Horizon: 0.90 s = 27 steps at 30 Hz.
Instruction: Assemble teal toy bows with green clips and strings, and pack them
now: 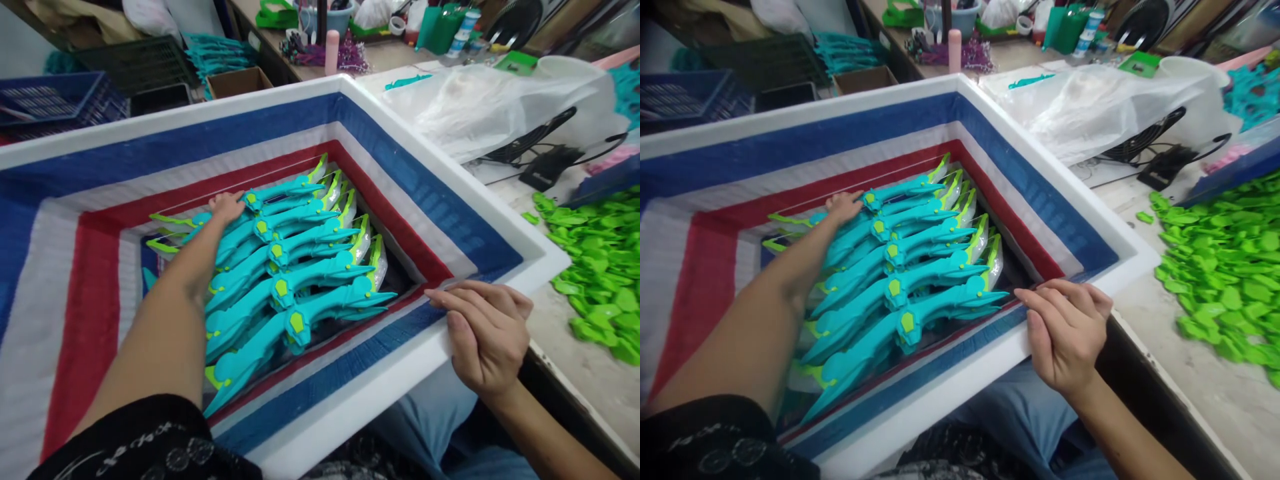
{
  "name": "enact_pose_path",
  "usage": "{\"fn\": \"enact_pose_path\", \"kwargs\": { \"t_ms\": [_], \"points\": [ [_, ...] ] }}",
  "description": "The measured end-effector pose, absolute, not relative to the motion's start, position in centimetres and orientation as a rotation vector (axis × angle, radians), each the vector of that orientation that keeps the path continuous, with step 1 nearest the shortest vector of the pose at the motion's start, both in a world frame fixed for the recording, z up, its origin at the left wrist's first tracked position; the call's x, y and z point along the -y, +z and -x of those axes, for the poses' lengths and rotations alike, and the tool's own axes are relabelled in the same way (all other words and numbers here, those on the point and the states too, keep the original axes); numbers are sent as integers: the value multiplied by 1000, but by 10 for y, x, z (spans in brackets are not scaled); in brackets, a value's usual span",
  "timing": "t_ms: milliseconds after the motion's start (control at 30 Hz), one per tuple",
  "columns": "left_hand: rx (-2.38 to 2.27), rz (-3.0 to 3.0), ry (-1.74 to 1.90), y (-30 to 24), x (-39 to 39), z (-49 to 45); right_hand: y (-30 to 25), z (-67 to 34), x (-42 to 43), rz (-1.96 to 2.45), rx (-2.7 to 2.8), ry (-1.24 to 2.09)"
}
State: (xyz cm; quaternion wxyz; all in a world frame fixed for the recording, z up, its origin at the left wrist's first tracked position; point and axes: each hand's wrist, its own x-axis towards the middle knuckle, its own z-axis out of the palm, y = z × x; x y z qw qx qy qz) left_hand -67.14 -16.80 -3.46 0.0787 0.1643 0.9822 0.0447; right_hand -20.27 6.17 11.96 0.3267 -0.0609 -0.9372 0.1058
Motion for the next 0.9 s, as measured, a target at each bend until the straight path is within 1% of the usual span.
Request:
{"fn": "enact_pose_path", "kwargs": {
  "t_ms": [233,433,600,767,900],
  "points": [
    [-2950,-478,268,-35,163,658,119,203,-60,170,2442,286],
    [-2910,-624,207,-32,167,660,118,204,-60,173,2421,291],
    [-3001,-660,183,-39,161,636,120,204,-59,185,2407,302],
    [-3046,-546,251,-49,147,620,120,205,-58,193,2408,317],
    [-3059,-617,324,-55,147,618,118,205,-59,177,2381,302]
  ]
}}
